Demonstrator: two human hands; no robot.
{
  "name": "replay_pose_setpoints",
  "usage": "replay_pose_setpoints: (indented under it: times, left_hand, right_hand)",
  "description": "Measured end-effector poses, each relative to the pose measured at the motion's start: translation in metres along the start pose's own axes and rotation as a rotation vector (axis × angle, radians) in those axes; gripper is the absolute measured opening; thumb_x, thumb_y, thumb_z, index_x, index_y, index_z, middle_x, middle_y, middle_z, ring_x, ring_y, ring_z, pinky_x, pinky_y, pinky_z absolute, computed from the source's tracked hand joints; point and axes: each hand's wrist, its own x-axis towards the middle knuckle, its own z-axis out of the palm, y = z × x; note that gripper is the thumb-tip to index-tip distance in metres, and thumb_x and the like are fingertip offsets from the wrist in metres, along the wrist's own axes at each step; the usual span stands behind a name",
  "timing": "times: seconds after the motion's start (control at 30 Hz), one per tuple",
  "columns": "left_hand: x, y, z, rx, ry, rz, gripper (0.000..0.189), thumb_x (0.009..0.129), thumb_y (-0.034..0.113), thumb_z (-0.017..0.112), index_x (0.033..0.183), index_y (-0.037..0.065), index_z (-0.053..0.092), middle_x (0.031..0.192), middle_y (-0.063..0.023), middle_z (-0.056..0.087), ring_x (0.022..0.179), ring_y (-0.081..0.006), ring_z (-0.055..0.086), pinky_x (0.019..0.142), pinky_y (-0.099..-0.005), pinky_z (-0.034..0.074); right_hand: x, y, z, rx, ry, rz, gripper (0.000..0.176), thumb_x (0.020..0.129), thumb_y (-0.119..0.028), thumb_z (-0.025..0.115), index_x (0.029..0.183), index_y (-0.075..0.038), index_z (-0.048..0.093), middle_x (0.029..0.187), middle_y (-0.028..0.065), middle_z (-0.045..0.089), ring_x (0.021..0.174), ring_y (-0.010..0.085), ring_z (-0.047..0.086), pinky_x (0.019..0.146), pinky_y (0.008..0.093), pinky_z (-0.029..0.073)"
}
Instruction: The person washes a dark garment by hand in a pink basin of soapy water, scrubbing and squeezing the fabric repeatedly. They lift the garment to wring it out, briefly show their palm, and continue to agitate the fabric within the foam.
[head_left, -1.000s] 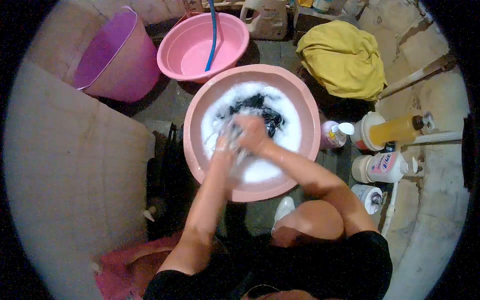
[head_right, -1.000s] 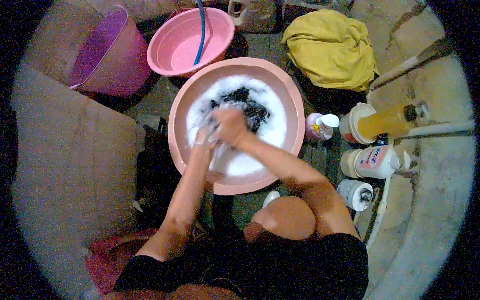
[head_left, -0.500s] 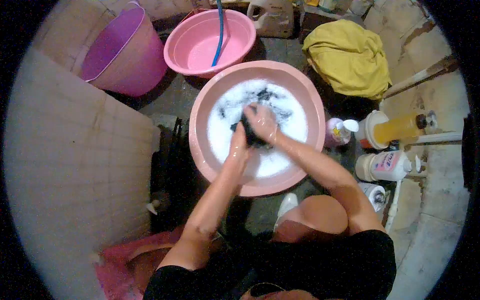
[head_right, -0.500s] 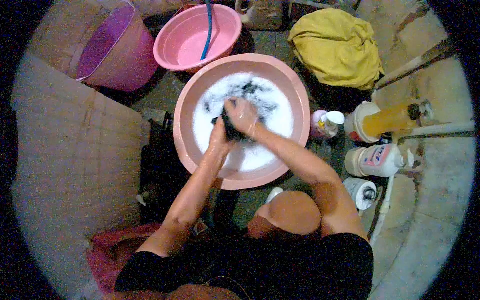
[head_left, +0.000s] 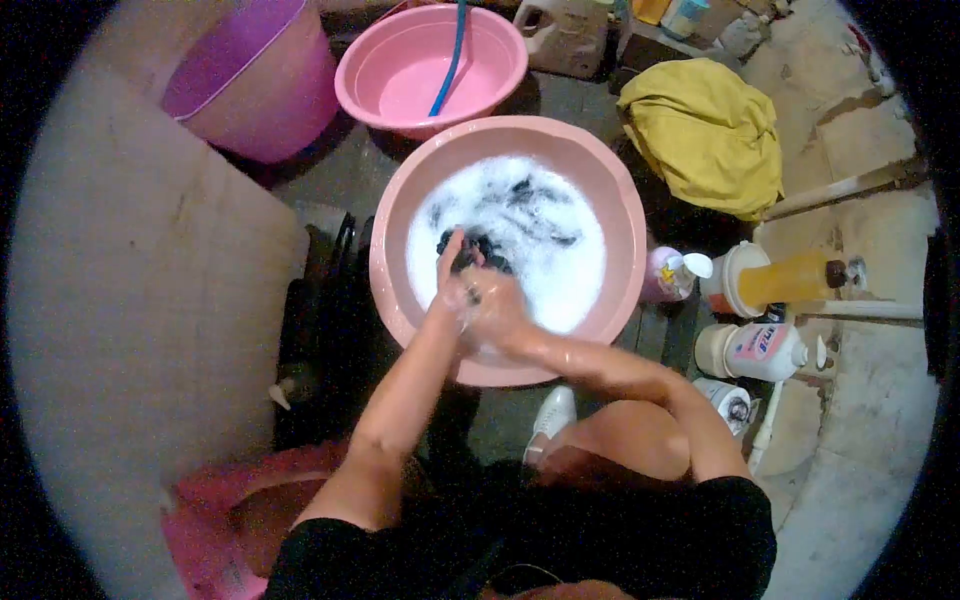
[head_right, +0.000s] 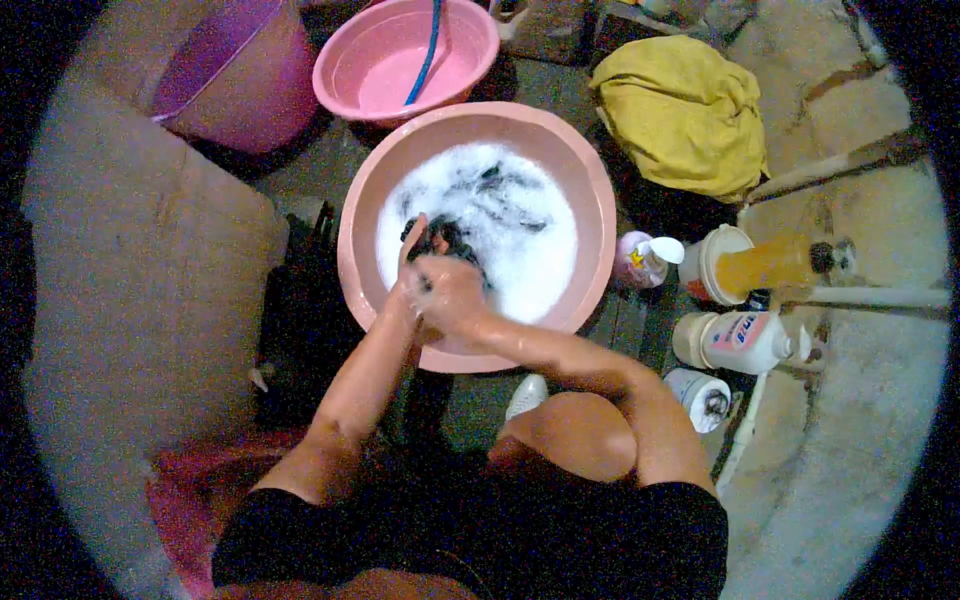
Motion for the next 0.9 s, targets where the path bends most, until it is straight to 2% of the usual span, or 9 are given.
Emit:
replay_pose_setpoints:
  times: [0.07, 0.27, 0.33, 0.4, 0.57, 0.63, 0.8, 0.87, 0.9]
  left_hand:
    - [-0.004, -0.015, 0.043, 0.149, 0.524, 0.101, 0.035, 0.088, 0.036, 0.054, 0.106, 0.005, 0.056, 0.099, -0.0082, 0.06, 0.087, -0.0182, 0.058, 0.071, -0.0343, 0.051]
    - [0.014, 0.017, 0.09, 0.433, 0.291, -0.033, 0.049, 0.088, 0.045, 0.055, 0.107, 0.0, 0.054, 0.098, -0.0139, 0.061, 0.085, -0.0208, 0.062, 0.077, -0.0382, 0.051]
    - [0.037, 0.033, 0.066, 1.513, 0.389, 0.285, 0.069, 0.08, 0.042, 0.066, 0.113, -0.012, 0.039, 0.096, -0.023, 0.061, 0.088, -0.0315, 0.063, 0.073, -0.0392, 0.052]
    - [0.045, 0.044, 0.058, 2.034, 0.423, 0.049, 0.064, 0.079, 0.04, 0.067, 0.109, -0.009, 0.039, 0.097, -0.0269, 0.061, 0.091, -0.0388, 0.061, 0.077, -0.0419, 0.05]
    - [0.068, 0.003, -0.022, 2.129, 0.457, -0.216, 0.039, 0.083, 0.028, 0.058, 0.103, -0.005, 0.049, 0.1, -0.0243, 0.061, 0.095, -0.0367, 0.06, 0.082, -0.0444, 0.047]
    - [0.062, -0.01, -0.056, 2.459, 0.023, -0.188, 0.03, 0.084, 0.024, 0.05, 0.099, -0.002, 0.056, 0.101, -0.0233, 0.061, 0.1, -0.0339, 0.059, 0.084, -0.0445, 0.047]
    - [0.07, 0.006, -0.028, 2.223, -0.007, -0.387, 0.044, 0.09, 0.036, 0.045, 0.11, -0.002, 0.056, 0.112, -0.0251, 0.057, 0.104, -0.038, 0.056, 0.09, -0.0452, 0.042]
    - [0.056, 0.027, 0.022, 1.909, 0.442, -0.173, 0.051, 0.091, 0.041, 0.045, 0.116, -0.002, 0.054, 0.114, -0.0262, 0.055, 0.107, -0.0405, 0.053, 0.093, -0.0455, 0.04]
    - [0.062, 0.021, 0.006, 1.793, 0.599, 0.09, 0.054, 0.09, 0.047, 0.047, 0.11, -0.002, 0.056, 0.111, -0.0223, 0.058, 0.105, -0.0368, 0.055, 0.094, -0.0443, 0.04]
  right_hand:
    - [0.022, 0.03, -0.011, 0.065, -0.026, 0.189, 0.041, 0.09, -0.036, 0.047, 0.076, -0.001, 0.062, 0.07, 0.0198, 0.062, 0.064, 0.029, 0.061, 0.061, 0.0409, 0.046]
    - [0.085, 0.073, -0.074, 0.204, 0.053, 0.719, 0.069, 0.084, -0.054, 0.051, 0.097, 0.012, 0.061, 0.091, 0.0189, 0.065, 0.083, 0.0249, 0.062, 0.077, 0.0365, 0.047]
    - [0.1, 0.092, -0.08, 0.219, 0.087, 0.663, 0.069, 0.086, -0.055, 0.047, 0.101, 0.011, 0.06, 0.099, 0.0232, 0.063, 0.091, 0.0291, 0.062, 0.082, 0.038, 0.045]
    - [0.1, 0.112, -0.055, -0.214, 0.051, 0.521, 0.06, 0.089, -0.048, 0.047, 0.104, 0.01, 0.053, 0.101, 0.0317, 0.058, 0.098, 0.0424, 0.057, 0.087, 0.0455, 0.043]
    - [0.055, 0.096, 0.014, -0.697, 0.017, 0.085, 0.039, 0.086, -0.028, 0.055, 0.106, 0.004, 0.049, 0.103, 0.0246, 0.053, 0.1, 0.0384, 0.051, 0.088, 0.0451, 0.041]
    - [0.048, 0.138, 0.029, -0.837, -0.08, -0.133, 0.038, 0.088, -0.031, 0.051, 0.103, 0.004, 0.051, 0.101, 0.0231, 0.055, 0.097, 0.036, 0.053, 0.086, 0.0441, 0.041]
    - [0.116, 0.176, -0.006, -0.563, -0.573, 0.197, 0.037, 0.085, -0.03, 0.049, 0.097, 0.003, 0.06, 0.099, 0.0223, 0.062, 0.086, 0.0354, 0.061, 0.077, 0.0438, 0.048]
    - [0.134, 0.141, -0.02, -0.537, -0.721, 0.325, 0.042, 0.086, -0.035, 0.048, 0.096, 0.003, 0.06, 0.099, 0.0207, 0.062, 0.089, 0.033, 0.06, 0.08, 0.0411, 0.046]
    - [0.112, 0.127, -0.009, -0.471, -0.043, 0.216, 0.04, 0.084, -0.035, 0.052, 0.093, 0.003, 0.06, 0.092, 0.0194, 0.062, 0.084, 0.0322, 0.06, 0.075, 0.0399, 0.046]
